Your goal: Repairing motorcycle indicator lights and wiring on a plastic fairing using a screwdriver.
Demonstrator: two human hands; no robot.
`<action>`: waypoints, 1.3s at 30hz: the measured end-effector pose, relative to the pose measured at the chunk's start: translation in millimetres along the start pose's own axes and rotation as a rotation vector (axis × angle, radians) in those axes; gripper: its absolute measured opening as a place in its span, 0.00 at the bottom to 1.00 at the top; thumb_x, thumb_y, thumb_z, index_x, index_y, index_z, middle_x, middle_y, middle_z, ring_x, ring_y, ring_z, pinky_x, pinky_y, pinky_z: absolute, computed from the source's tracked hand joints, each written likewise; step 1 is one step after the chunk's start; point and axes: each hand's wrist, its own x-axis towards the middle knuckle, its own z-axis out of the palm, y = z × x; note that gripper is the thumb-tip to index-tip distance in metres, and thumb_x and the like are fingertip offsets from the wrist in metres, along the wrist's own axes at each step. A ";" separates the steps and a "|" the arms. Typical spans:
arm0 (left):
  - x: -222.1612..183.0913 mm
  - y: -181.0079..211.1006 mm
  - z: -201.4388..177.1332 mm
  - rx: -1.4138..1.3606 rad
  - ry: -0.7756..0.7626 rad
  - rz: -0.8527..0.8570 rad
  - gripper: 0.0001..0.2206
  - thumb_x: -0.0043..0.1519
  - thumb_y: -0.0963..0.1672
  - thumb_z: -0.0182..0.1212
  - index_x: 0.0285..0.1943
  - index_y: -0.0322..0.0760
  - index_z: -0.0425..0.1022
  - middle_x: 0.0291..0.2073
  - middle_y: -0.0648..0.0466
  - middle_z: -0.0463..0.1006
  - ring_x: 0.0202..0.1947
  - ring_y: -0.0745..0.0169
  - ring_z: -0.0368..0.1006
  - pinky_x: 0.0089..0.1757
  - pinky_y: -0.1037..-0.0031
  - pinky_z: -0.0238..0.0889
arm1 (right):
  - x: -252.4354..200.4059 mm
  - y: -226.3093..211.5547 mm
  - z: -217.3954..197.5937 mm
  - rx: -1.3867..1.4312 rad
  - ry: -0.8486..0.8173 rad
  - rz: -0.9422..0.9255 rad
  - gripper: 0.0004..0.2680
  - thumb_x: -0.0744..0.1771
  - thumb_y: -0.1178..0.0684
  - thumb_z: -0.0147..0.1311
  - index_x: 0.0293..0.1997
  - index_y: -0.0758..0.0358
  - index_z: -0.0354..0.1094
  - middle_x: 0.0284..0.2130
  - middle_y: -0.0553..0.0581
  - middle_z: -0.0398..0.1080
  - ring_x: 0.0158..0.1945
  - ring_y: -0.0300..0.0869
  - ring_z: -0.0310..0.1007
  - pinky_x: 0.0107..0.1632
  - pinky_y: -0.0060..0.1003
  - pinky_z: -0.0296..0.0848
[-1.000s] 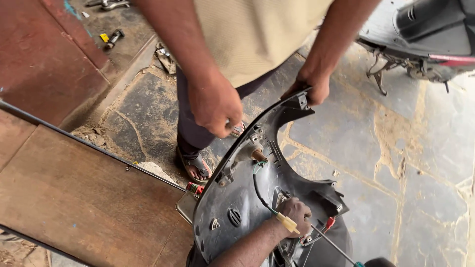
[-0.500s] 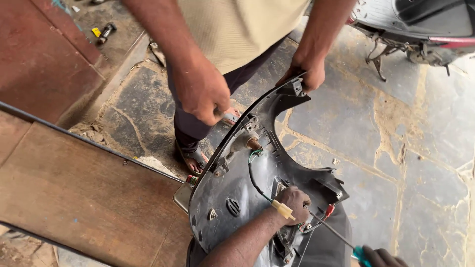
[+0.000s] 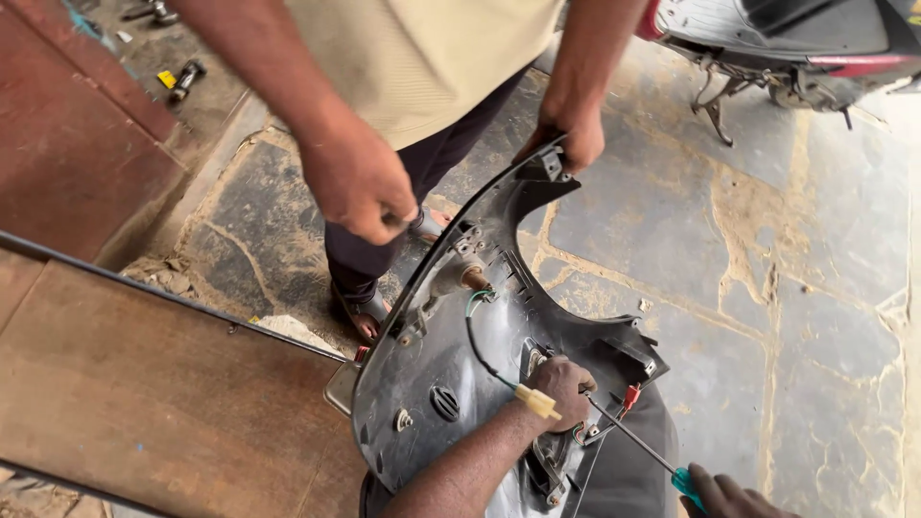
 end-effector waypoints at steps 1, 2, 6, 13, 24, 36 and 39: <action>-0.1 -2.1 -1.7 0.003 -0.009 0.004 0.14 0.53 0.40 0.58 0.47 0.40 0.83 0.50 0.46 0.80 0.58 0.52 0.72 0.62 0.65 0.60 | -6.7 -16.9 -18.9 0.005 -0.001 0.008 0.16 0.63 0.37 0.60 0.57 0.35 0.73 0.43 0.45 0.81 0.47 0.36 0.84 0.54 0.35 0.81; -0.9 -3.5 -1.3 -0.024 0.019 0.033 0.14 0.53 0.41 0.58 0.47 0.39 0.83 0.49 0.47 0.82 0.57 0.52 0.73 0.62 0.65 0.62 | -13.1 -31.4 -39.7 -0.167 -0.114 0.110 0.17 0.66 0.35 0.55 0.61 0.35 0.68 0.44 0.43 0.79 0.48 0.35 0.84 0.55 0.33 0.81; 5.9 -10.4 4.5 0.011 0.051 -0.019 0.14 0.52 0.41 0.62 0.47 0.38 0.84 0.50 0.44 0.80 0.58 0.50 0.71 0.61 0.64 0.62 | 18.7 4.6 -41.8 0.273 -0.309 0.244 0.16 0.65 0.33 0.58 0.54 0.44 0.78 0.34 0.52 0.83 0.44 0.41 0.85 0.56 0.38 0.82; 5.3 -6.7 -5.7 -0.014 0.027 0.008 0.15 0.52 0.40 0.61 0.48 0.38 0.84 0.49 0.44 0.80 0.57 0.49 0.73 0.60 0.63 0.63 | 20.4 14.6 -30.2 0.402 -0.292 0.094 0.23 0.64 0.37 0.61 0.64 0.47 0.61 0.37 0.53 0.76 0.42 0.43 0.79 0.49 0.42 0.75; 0.5 -8.8 -20.2 -0.157 -0.040 0.012 0.23 0.54 0.34 0.59 0.60 0.36 0.67 0.41 0.49 0.86 0.49 0.52 0.80 0.51 0.66 0.71 | -35.2 -69.7 -123.9 0.444 -0.339 0.269 0.19 0.68 0.34 0.56 0.60 0.53 0.75 0.25 0.63 0.74 0.25 0.48 0.76 0.32 0.46 0.76; -4.8 0.8 -23.1 -0.111 -0.067 0.031 0.24 0.52 0.34 0.59 0.59 0.37 0.63 0.43 0.50 0.85 0.51 0.50 0.79 0.53 0.64 0.70 | -60.7 -101.9 -146.9 -0.274 -0.326 0.014 0.18 0.70 0.38 0.40 0.65 0.54 0.58 0.28 0.54 0.76 0.23 0.42 0.78 0.28 0.41 0.82; -5.9 -1.8 -18.9 -0.088 -0.022 0.085 0.25 0.50 0.33 0.58 0.58 0.37 0.64 0.42 0.48 0.85 0.52 0.47 0.78 0.53 0.61 0.68 | -48.9 -98.6 -151.5 -0.048 -0.341 0.096 0.16 0.70 0.37 0.41 0.55 0.54 0.66 0.25 0.53 0.76 0.20 0.45 0.78 0.28 0.44 0.81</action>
